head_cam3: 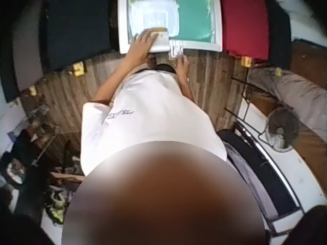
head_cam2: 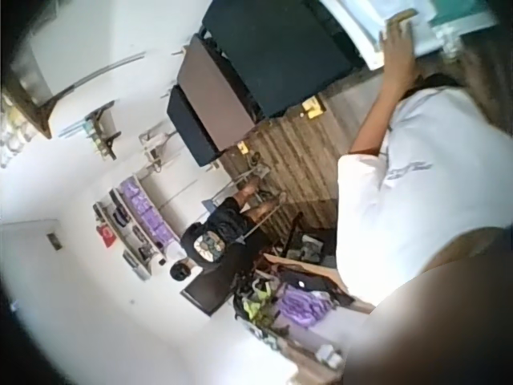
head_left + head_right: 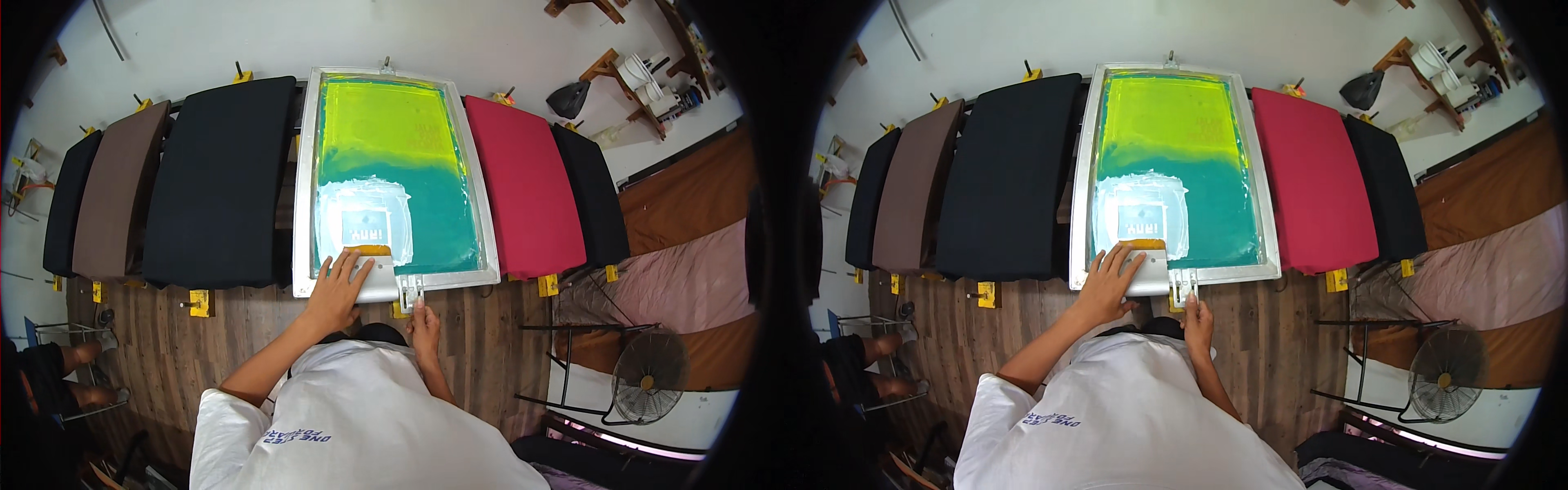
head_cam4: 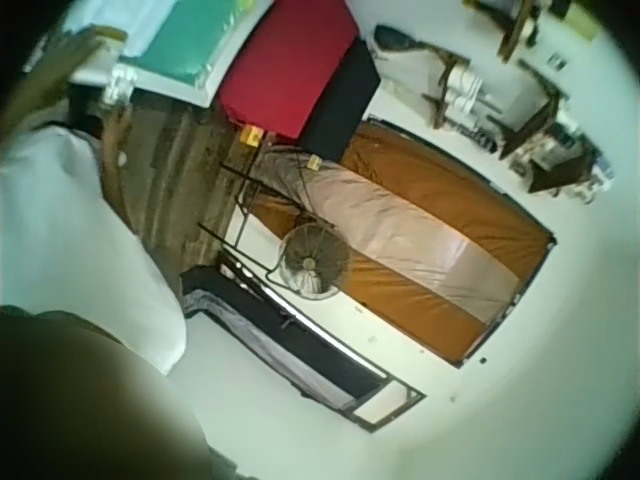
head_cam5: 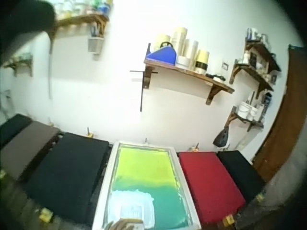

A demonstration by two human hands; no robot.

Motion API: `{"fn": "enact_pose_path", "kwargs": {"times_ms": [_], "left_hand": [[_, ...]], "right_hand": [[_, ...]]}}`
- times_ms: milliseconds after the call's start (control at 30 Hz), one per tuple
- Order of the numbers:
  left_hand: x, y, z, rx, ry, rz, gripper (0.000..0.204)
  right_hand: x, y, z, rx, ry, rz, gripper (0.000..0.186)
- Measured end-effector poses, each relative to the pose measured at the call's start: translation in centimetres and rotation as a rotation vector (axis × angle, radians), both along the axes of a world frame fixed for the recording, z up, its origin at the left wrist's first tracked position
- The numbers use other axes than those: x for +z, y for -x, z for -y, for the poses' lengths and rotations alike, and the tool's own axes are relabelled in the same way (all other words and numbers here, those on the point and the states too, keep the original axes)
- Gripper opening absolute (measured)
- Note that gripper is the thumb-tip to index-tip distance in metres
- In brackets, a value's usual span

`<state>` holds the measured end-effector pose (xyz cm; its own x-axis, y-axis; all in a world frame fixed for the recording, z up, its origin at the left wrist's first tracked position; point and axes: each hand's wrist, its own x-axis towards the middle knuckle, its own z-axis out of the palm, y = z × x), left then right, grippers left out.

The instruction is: Applying white ink to a t-shirt using a screen printing frame and a squeegee.

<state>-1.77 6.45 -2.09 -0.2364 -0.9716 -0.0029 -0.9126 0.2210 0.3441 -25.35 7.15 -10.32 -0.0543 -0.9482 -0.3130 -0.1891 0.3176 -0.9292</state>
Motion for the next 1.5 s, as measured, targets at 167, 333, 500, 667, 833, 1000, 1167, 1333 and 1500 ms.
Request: {"fn": "enact_pose_path", "kwargs": {"times_ms": [167,333,500,667,833,1000,1167,1333,1500], "left_hand": [[-2.7,-0.6,0.7,-0.069,0.011,-0.01,0.089],[-1.3,-1.4,2.1,-0.089,-0.02,-0.007,0.079],[0.1,-1.8,5.0,-0.08,-0.126,-0.167,0.063],[0.5,-1.3,6.1,0.023,-0.134,-0.277,0.045],[0.8,-2.2,6.9,0.065,-0.274,-0.28,0.042],[2.0,-4.6,11.8,-0.023,-0.547,-0.279,0.044],[2.1,-5.4,15.2,0.03,-0.394,-0.3,0.039],[-2.0,-3.2,10.9,0.126,-0.018,-0.383,0.059],[-1.2,0.0,3.5,0.122,-0.061,-0.301,0.07]], "right_hand": [[-0.2,1.3,0.4,0.07,-0.068,0.001,0.05],[11.7,1.1,3.0,0.669,0.266,-1.083,0.038],[14.1,-6.1,7.9,0.813,0.736,-0.85,0.046],[10.3,-8.6,11.8,0.999,0.471,-0.928,0.038],[10.5,-8.7,12.2,0.987,0.516,-0.829,0.027],[11.3,-9.3,17.0,1.114,0.465,-0.748,0.021],[12.9,-12.0,21.2,1.075,0.393,-0.92,0.025],[9.3,-10.3,17.2,0.934,0.577,-0.836,0.038],[8.6,-7.9,9.9,0.867,0.477,-0.823,0.05]]}}
